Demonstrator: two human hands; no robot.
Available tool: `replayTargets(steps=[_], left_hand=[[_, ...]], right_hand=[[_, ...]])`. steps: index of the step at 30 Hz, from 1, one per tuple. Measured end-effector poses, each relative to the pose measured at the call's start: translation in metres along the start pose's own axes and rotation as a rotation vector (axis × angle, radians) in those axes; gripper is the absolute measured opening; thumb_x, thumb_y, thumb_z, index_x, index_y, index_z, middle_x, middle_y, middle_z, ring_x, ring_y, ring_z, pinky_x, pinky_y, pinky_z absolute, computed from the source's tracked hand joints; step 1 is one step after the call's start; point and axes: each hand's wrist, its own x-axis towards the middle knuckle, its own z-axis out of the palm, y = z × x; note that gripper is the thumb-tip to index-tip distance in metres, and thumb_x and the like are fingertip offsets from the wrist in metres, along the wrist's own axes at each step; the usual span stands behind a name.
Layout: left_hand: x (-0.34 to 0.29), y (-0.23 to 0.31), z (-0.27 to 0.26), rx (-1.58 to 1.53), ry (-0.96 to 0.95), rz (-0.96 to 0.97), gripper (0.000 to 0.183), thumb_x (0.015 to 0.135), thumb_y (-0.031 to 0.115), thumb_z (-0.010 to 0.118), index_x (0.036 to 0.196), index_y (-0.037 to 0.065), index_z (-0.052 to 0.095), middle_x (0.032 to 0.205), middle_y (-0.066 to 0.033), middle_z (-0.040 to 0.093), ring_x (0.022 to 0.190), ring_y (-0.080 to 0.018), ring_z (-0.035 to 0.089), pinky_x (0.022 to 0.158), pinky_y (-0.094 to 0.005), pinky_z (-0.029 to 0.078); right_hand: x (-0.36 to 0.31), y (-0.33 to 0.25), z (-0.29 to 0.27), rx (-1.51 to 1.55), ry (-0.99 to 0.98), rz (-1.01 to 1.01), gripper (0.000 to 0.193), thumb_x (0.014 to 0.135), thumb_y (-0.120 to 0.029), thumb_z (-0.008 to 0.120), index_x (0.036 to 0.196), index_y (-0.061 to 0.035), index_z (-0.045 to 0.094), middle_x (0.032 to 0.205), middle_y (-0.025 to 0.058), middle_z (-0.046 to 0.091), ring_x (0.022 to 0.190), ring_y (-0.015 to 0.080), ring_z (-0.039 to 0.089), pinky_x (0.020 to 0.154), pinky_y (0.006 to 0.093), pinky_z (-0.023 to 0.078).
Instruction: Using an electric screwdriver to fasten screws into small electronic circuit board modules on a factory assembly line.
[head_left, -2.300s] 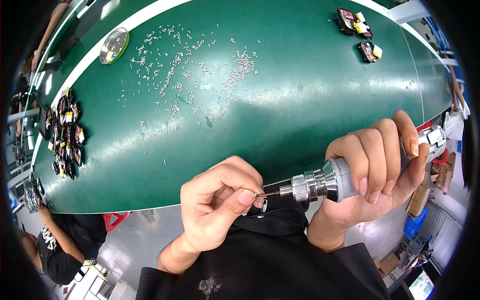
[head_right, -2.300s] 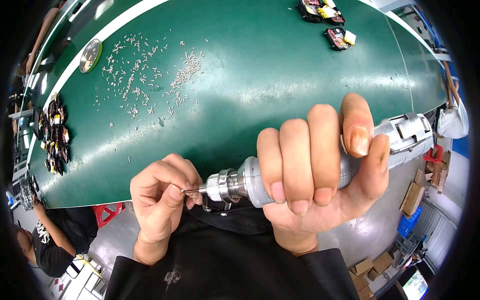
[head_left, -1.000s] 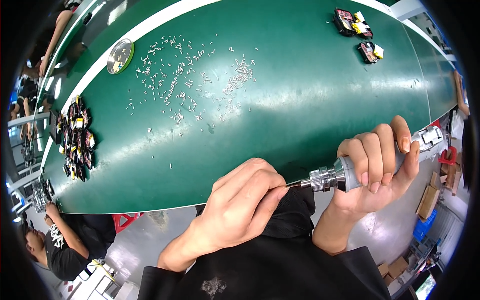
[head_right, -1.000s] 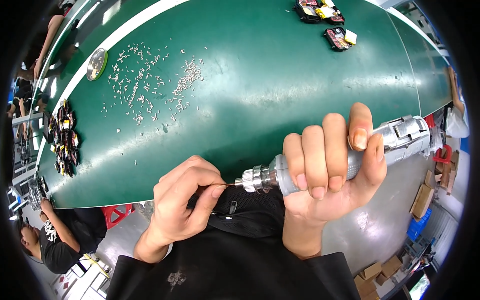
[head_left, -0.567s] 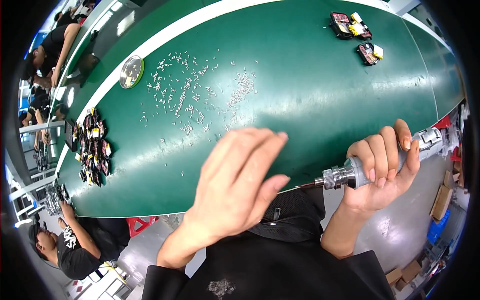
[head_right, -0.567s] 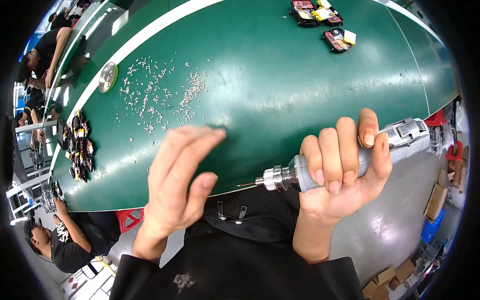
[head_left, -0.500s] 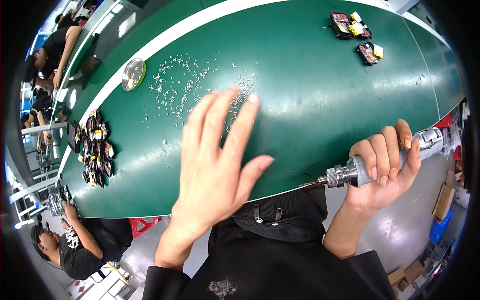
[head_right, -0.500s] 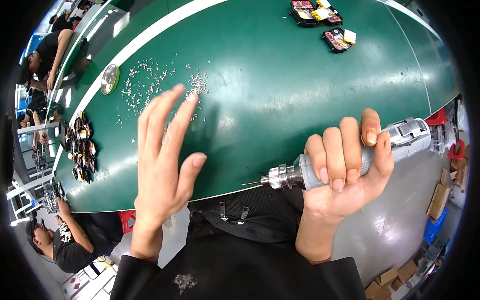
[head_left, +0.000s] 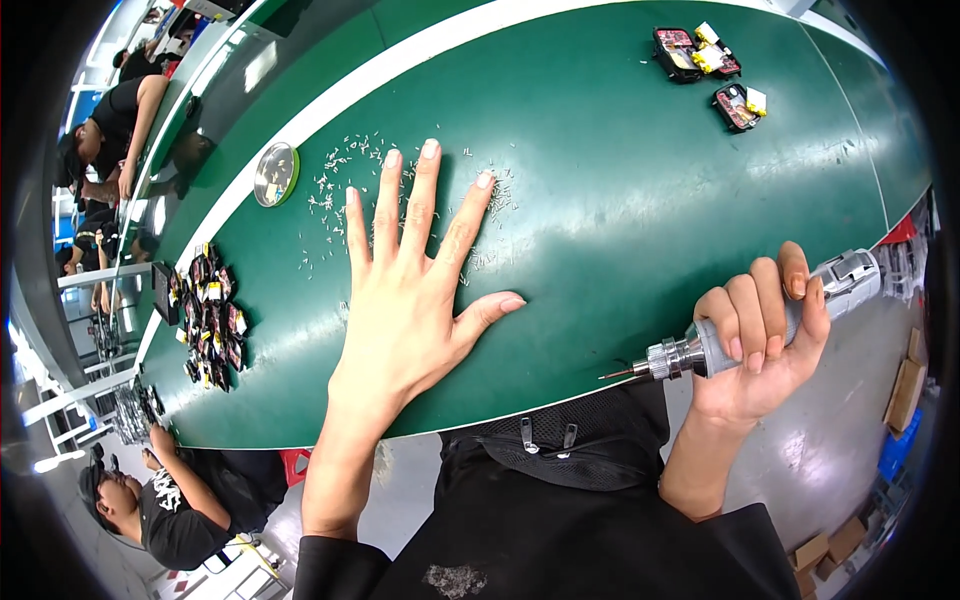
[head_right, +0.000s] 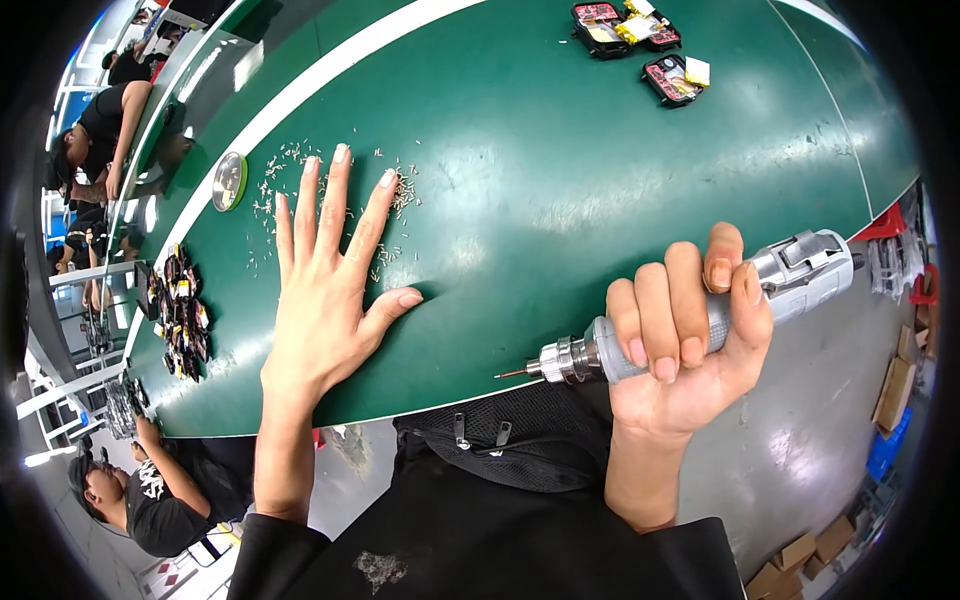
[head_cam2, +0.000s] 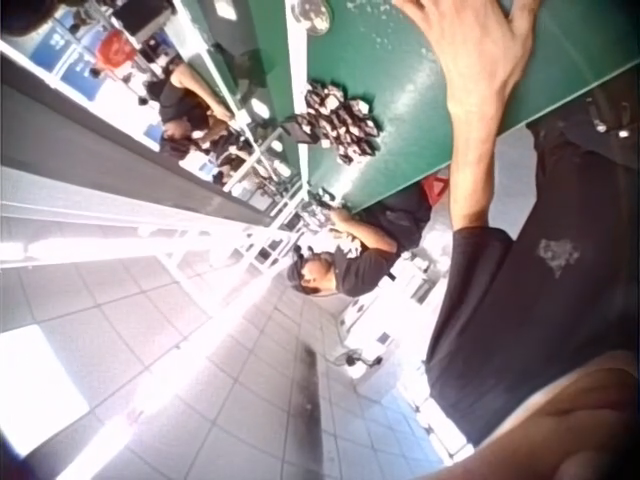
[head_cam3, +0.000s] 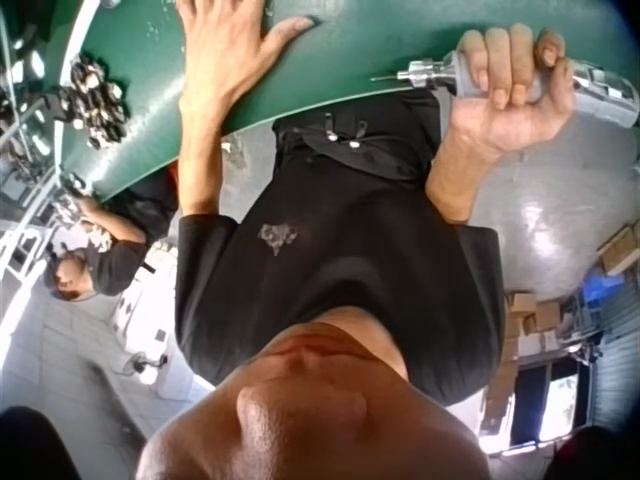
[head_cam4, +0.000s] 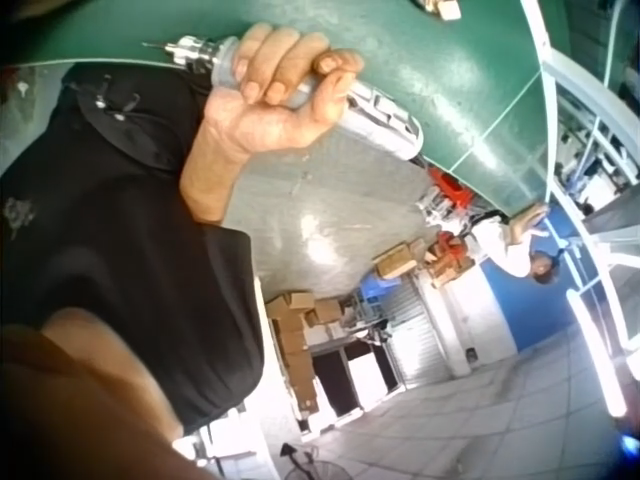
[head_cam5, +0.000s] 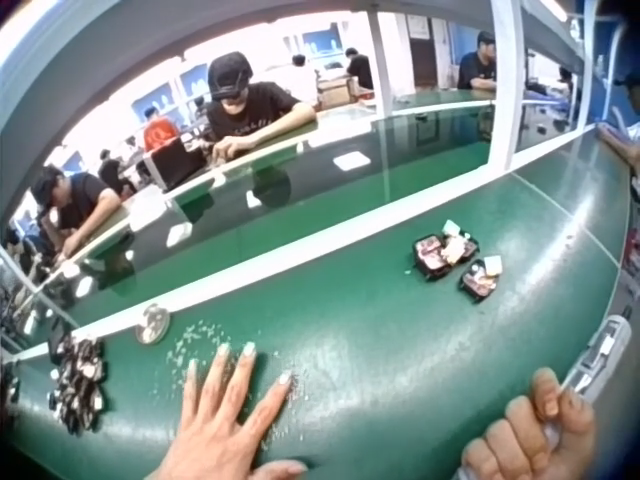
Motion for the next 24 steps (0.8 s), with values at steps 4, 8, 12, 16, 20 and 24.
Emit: replayTargets(steps=[4,8,12,16,20,24], left_hand=[[-0.004,-0.014,0.001,0.017,0.024,-0.056,0.082,0.082,0.059,0.054,0.148,0.017,0.032,0.157,-0.0163,0.013,0.144,-0.0391,0.009,0.115,-0.0549,0.005],[-0.005,-0.018,0.000,0.013,0.054,-0.056,0.079,0.083,0.058,0.053,0.148,0.016,0.033,0.157,-0.0177,0.013,0.144,-0.0394,0.009,0.115,-0.0544,0.005],[0.003,-0.004,-0.006,-0.023,0.030,0.021,0.075,0.083,0.055,0.056,0.146,0.021,0.037,0.157,-0.0152,0.014,0.144,-0.0401,0.010,0.115,-0.0562,0.005],[0.003,-0.009,-0.001,0.001,0.030,-0.013,0.075,0.084,0.057,0.055,0.147,0.020,0.036,0.157,-0.0153,0.014,0.144,-0.0396,0.010,0.115,-0.0551,0.005],[-0.001,-0.014,-0.001,-0.012,0.050,-0.039,0.077,0.085,0.053,0.054,0.148,0.015,0.032,0.157,-0.0160,0.014,0.144,-0.0383,0.010,0.116,-0.0538,0.005],[-0.006,-0.019,0.004,0.054,0.032,-0.070,0.080,0.085,0.056,0.052,0.149,0.013,0.030,0.157,-0.0161,0.014,0.144,-0.0376,0.010,0.116,-0.0539,0.005]], right_hand=[[0.000,0.000,-0.001,-0.003,0.006,0.001,0.017,0.099,-0.019,0.046,0.089,-0.0063,0.043,0.054,-0.0014,0.036,0.043,0.0081,0.037,0.047,0.0256,0.036],[0.000,0.002,-0.003,0.002,0.006,0.002,0.017,0.099,-0.019,0.046,0.089,-0.0064,0.043,0.055,-0.0015,0.036,0.043,0.0079,0.036,0.047,0.0254,0.036],[-0.002,0.003,-0.003,-0.014,0.053,0.005,0.018,0.099,-0.022,0.044,0.089,-0.0075,0.044,0.053,-0.0024,0.037,0.041,0.0076,0.036,0.046,0.0257,0.036],[-0.003,0.002,-0.004,-0.018,0.107,-0.013,0.019,0.100,-0.025,0.041,0.089,-0.0085,0.044,0.052,-0.0030,0.037,0.039,0.0077,0.036,0.045,0.0262,0.036],[-0.002,0.000,-0.006,-0.023,0.111,-0.007,0.019,0.100,-0.024,0.041,0.089,-0.0083,0.045,0.052,-0.0028,0.038,0.039,0.0079,0.036,0.045,0.0263,0.036],[-0.001,-0.001,-0.008,-0.017,0.104,-0.011,0.019,0.100,-0.024,0.041,0.089,-0.0080,0.045,0.052,-0.0026,0.038,0.038,0.0081,0.036,0.045,0.0265,0.036]])
